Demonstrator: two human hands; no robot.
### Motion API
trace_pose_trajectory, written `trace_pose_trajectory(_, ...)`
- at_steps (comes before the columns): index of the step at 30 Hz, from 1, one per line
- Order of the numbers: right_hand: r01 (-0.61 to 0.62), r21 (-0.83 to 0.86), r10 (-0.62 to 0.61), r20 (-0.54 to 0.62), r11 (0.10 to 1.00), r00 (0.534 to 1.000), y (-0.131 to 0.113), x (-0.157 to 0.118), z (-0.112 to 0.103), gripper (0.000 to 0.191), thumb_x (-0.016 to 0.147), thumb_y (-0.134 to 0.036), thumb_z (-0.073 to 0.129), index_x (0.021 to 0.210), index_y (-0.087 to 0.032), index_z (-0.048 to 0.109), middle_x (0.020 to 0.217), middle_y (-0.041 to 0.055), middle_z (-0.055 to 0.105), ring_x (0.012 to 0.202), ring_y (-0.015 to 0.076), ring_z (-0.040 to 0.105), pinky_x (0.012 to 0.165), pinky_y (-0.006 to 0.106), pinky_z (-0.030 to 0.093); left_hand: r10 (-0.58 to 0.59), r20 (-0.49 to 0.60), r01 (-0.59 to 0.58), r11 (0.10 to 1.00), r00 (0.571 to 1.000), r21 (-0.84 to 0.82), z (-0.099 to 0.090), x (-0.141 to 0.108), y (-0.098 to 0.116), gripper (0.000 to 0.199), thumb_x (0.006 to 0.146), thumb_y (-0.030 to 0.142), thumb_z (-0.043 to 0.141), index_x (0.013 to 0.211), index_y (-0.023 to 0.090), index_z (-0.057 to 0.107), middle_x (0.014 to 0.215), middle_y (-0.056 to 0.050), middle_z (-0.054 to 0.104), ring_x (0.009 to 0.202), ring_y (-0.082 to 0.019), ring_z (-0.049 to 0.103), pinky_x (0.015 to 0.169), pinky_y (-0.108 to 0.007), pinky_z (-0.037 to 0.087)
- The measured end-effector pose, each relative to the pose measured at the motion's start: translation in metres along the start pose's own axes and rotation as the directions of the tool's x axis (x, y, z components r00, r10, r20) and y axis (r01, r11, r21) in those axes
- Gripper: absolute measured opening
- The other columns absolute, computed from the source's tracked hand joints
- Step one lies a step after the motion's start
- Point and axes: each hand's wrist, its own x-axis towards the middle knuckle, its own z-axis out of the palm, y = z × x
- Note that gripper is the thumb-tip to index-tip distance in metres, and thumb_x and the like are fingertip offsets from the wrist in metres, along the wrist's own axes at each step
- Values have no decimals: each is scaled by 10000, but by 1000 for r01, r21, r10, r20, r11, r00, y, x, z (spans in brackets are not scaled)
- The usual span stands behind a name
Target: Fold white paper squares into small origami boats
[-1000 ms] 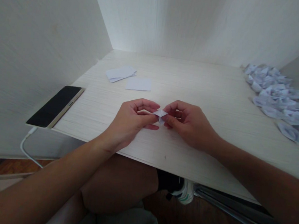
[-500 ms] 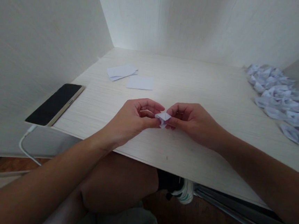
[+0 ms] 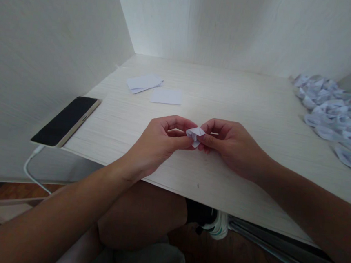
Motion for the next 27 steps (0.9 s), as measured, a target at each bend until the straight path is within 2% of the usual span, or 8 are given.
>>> trace_pose_trajectory(6, -35, -19, 36, 49, 999, 998, 1, 3, -7, 251, 808, -420, 847, 815, -196, 734, 735, 4, 675, 654, 126, 548, 610, 273, 420, -15, 9, 14, 999, 1000, 33, -3, -1, 4, 208, 706, 130, 889, 881, 126, 774, 840, -35, 783, 760, -134, 728, 798, -274, 602)
trace_pose_trajectory(12, -97, 30, 90, 186, 995, 978, -4, 4, -12, 320, 802, -471, 839, 772, -189, 692, 688, -9, 618, 622, 121, 512, 574, 264, 387, -17, 142, 3, 995, 990, 97, -14, 1, 9, 174, 791, 232, 884, 928, 152, 812, 902, -64, 811, 823, -171, 769, 836, -308, 627)
trace_pose_trajectory(19, -47, -89, 64, 196, 995, 979, -1, 4, -11, 305, 844, -474, 808, 821, -192, 694, 690, -7, 643, 628, 127, 547, 581, 270, 416, -35, 91, 19, 985, 995, 172, -17, 1, 9, 230, 715, 196, 915, 921, 168, 815, 845, -54, 803, 766, -180, 767, 770, -312, 635)
trace_pose_trajectory(24, -14, -142, 38, 162, 990, 986, 0, 3, -9, 281, 861, -456, 804, 839, -189, 719, 687, 4, 684, 615, 130, 593, 586, 278, 459, 54, 62, -74, 926, 997, 370, -15, 0, 11, 180, 739, 171, 871, 912, 169, 823, 754, -55, 793, 740, -183, 755, 683, -267, 583)
trace_pose_trajectory(27, -20, -116, 39, 169, 993, 985, -1, 3, -8, 274, 842, -446, 830, 848, -190, 733, 729, 17, 721, 635, 131, 621, 588, 274, 488, 80, 49, -93, 908, 996, 408, -15, 0, 12, 171, 750, 186, 857, 916, 164, 823, 750, -63, 791, 735, -191, 752, 670, -274, 572)
